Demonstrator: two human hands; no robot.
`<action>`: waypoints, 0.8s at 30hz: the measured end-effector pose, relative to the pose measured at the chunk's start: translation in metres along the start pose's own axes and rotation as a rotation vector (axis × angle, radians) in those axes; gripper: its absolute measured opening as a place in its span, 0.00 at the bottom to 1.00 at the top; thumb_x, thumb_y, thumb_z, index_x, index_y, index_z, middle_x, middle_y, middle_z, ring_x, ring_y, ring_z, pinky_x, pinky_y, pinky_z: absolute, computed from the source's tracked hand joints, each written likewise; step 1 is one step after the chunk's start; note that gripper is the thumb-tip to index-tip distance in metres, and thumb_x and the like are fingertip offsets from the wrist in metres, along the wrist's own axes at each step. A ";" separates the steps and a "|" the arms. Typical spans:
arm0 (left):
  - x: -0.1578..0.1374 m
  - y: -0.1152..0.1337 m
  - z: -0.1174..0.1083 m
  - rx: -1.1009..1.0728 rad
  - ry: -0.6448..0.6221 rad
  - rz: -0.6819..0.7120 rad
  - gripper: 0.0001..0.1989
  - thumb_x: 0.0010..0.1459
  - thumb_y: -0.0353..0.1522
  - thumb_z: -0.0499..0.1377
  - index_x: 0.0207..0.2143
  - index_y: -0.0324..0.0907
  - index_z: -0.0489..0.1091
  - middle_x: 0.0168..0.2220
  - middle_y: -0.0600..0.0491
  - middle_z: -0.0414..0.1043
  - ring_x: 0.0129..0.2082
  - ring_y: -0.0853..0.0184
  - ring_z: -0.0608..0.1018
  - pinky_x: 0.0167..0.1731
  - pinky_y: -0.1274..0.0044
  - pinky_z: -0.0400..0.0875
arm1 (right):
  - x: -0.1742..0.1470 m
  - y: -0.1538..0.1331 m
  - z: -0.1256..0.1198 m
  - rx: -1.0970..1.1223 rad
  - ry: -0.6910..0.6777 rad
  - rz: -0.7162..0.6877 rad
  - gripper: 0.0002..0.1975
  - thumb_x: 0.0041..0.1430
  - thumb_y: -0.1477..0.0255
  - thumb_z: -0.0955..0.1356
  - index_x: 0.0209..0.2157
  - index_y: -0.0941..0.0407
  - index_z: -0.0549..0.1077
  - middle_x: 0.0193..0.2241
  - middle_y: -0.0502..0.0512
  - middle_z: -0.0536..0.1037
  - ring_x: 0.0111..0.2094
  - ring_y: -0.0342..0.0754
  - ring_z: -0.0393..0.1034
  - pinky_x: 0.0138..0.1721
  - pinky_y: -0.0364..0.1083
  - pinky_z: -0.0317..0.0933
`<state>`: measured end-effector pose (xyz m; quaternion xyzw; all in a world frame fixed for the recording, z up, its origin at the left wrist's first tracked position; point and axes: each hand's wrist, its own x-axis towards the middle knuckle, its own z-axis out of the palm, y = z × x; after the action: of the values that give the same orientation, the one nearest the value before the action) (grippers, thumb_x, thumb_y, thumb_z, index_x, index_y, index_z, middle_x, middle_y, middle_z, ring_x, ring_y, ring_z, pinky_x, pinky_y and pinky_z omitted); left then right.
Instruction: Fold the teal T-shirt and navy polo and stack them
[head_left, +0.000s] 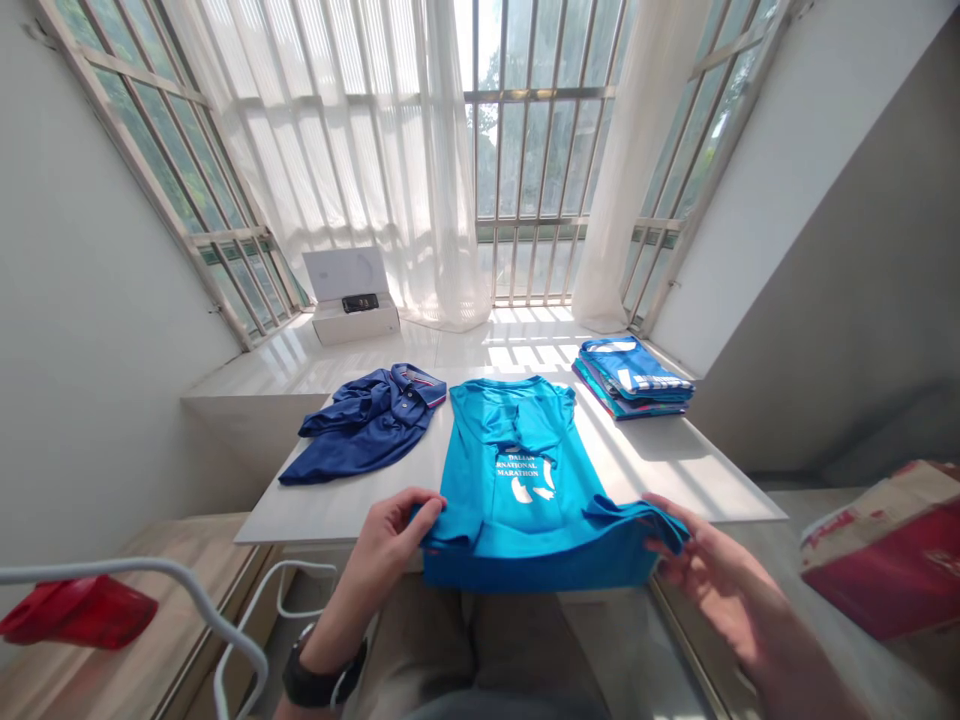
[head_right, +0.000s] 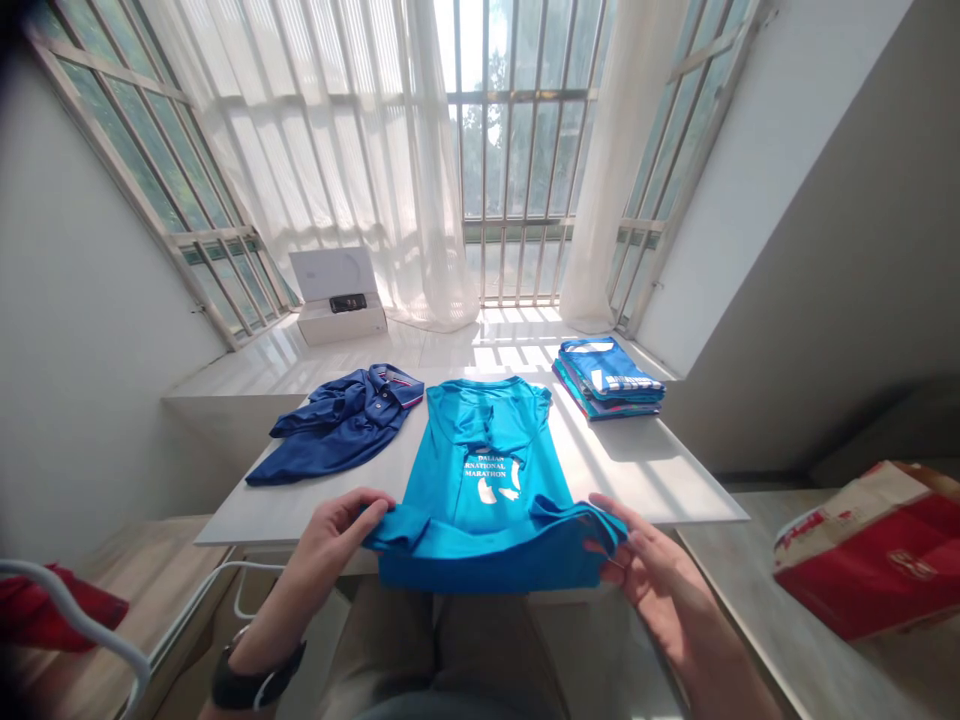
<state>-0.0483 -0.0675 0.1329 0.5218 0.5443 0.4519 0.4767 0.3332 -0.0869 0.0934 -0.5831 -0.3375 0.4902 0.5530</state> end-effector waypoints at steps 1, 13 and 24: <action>0.025 -0.004 0.003 -0.018 0.014 -0.002 0.27 0.53 0.53 0.64 0.40 0.38 0.77 0.35 0.49 0.77 0.31 0.61 0.78 0.27 0.73 0.76 | 0.020 -0.007 0.013 0.068 -0.128 0.049 0.33 0.45 0.52 0.76 0.51 0.52 0.77 0.48 0.68 0.81 0.45 0.66 0.79 0.33 0.54 0.75; 0.105 -0.079 0.042 0.938 -0.162 0.470 0.29 0.68 0.45 0.54 0.66 0.42 0.62 0.68 0.39 0.60 0.69 0.47 0.61 0.66 0.52 0.58 | 0.098 0.058 0.070 -0.925 -0.211 -0.590 0.32 0.65 0.49 0.63 0.62 0.53 0.70 0.67 0.63 0.66 0.68 0.64 0.57 0.67 0.64 0.55; 0.206 -0.082 0.056 1.254 -0.240 0.381 0.34 0.70 0.49 0.50 0.71 0.43 0.55 0.73 0.39 0.49 0.73 0.45 0.52 0.68 0.51 0.50 | 0.190 0.041 0.117 -1.500 -0.254 -0.569 0.35 0.71 0.53 0.58 0.72 0.56 0.56 0.73 0.65 0.53 0.73 0.64 0.45 0.71 0.61 0.44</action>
<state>-0.0046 0.1340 0.0348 0.8339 0.5456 0.0647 0.0520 0.2718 0.1213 0.0263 -0.6305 -0.7716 0.0367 0.0761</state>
